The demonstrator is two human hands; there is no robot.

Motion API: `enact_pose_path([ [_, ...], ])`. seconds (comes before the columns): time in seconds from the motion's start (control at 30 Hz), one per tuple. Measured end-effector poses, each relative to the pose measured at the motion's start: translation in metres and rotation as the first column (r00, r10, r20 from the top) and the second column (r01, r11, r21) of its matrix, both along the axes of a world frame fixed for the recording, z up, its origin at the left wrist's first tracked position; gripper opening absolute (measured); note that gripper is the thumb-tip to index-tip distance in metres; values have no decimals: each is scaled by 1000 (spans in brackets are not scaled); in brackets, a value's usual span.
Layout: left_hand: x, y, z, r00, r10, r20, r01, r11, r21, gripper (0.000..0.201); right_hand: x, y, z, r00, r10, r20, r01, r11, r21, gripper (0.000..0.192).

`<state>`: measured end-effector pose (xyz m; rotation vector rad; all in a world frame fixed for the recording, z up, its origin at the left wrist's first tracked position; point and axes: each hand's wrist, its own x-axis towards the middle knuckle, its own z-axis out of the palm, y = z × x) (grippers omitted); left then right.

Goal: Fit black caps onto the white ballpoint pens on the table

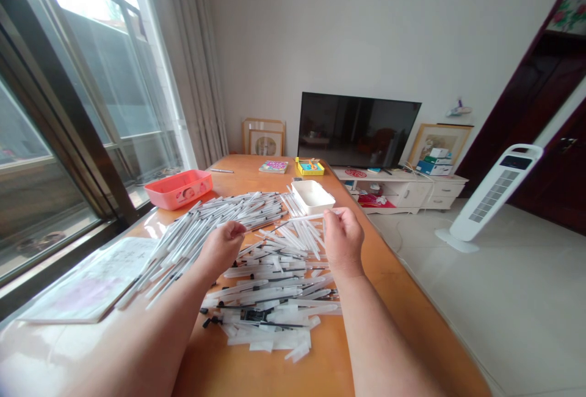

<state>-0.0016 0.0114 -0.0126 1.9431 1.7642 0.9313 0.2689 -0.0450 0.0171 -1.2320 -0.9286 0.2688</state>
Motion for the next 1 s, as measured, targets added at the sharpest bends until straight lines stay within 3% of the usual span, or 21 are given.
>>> enact_pose_path([
  [0.13, -5, 2, 1, 988, 76, -135, -71, 997, 41, 19, 5, -1, 5, 997, -67, -37, 69, 996, 64, 29],
  [0.27, -4, 1, 1, 958, 89, -273, -73, 995, 68, 26, 5, 1, 6, 996, -25, -87, 32, 996, 79, 28],
  [0.43, -3, 1, -4, 918, 23, -396, 10, 997, 81, 36, 6, 8, 2, 961, 43, -274, -16, 995, 98, 25],
  [0.53, 0, 0, -8, 903, -35, -429, 79, 993, 85, 42, 6, 11, -1, 954, 41, -296, -28, 998, 48, 26],
  [0.63, 2, -1, -10, 887, -60, -459, 109, 991, 81, 42, 5, 15, -10, 980, 65, -188, -77, 995, -59, 34],
  [0.77, 4, -1, -9, 867, -56, -495, 91, 995, 47, 43, 2, 21, -24, 992, 63, 106, -37, 971, -235, 33],
  [0.9, 5, 0, -8, 862, -49, -504, 66, 998, 16, 45, 2, 23, -32, 923, 144, 357, 43, 884, -466, 21],
  [1.0, 5, -1, -7, 858, -47, -511, 61, 998, 11, 45, -1, 21, -32, 866, 237, 440, 67, 817, -573, 17],
])
